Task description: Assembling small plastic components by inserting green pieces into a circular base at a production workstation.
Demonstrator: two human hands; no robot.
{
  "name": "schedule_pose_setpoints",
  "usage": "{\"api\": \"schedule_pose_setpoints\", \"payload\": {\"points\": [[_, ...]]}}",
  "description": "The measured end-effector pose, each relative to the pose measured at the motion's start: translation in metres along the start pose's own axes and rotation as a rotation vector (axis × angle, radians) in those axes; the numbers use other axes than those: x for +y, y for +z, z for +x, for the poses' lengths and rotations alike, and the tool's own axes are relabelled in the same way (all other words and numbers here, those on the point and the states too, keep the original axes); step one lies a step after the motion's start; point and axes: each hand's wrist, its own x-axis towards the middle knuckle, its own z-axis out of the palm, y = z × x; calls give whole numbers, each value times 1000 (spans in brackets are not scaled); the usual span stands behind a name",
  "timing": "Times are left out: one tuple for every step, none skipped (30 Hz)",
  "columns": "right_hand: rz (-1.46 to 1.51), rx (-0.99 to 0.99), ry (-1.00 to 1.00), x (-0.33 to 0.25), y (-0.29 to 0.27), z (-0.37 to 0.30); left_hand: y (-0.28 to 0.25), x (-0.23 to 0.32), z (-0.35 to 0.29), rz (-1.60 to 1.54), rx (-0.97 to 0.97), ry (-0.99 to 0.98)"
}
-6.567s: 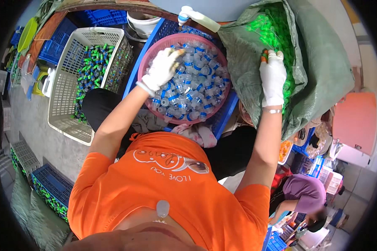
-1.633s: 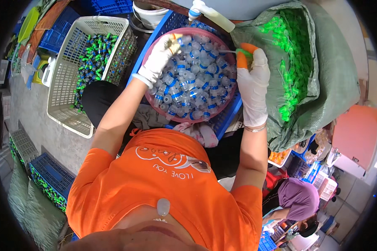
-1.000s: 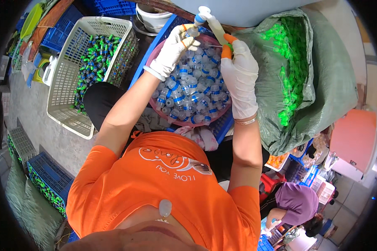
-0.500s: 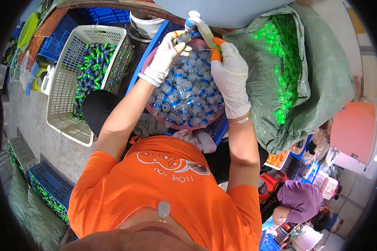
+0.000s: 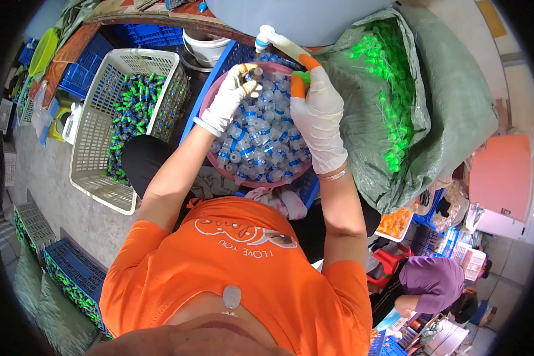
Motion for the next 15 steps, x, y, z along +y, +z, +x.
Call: {"api": "schedule_pose_setpoints", "payload": {"points": [[38, -8, 28, -1, -2, -5, 3, 0, -8, 6, -6, -4], [39, -2, 35, -3, -4, -10, 8, -1, -17, 3, -35, -1], [-40, -72, 18, -8, -6, -14, 14, 2, -25, 2, -64, 5], [-119, -143, 1, -12, -9, -18, 19, 4, -33, 0, -94, 11], [-199, -214, -15, -13, -12, -23, 25, 5, -38, 7, -101, 7], [-197, -208, -9, -8, -11, -28, 30, 5, -44, -59, -138, -23], [-150, -192, -83, 2, -6, -35, 36, 6, -48, -126, -173, -52], [-95, -182, -160, 10, 1, -44, 39, 6, -56, -188, -198, -83], [-38, -170, -239, 17, 6, -52, 41, 3, -64, -178, -191, -84], [-17, -175, -249, 20, 10, -58, 42, -1, -71, -171, -180, -124], [6, -180, -219, 22, 12, -65, 43, -4, -77, -163, -165, -161], [33, -187, -193, 23, 11, -71, 45, -7, -83, -154, -145, -194], [69, -198, -167, 22, 13, -79, 53, -5, -89, 13, -81, -157], [67, -244, -95, 21, 12, -88, 64, -5, -96, 186, -1, -122], [71, -288, -39, 22, 11, -92, 69, -7, -103, 370, 18, 35]]}}
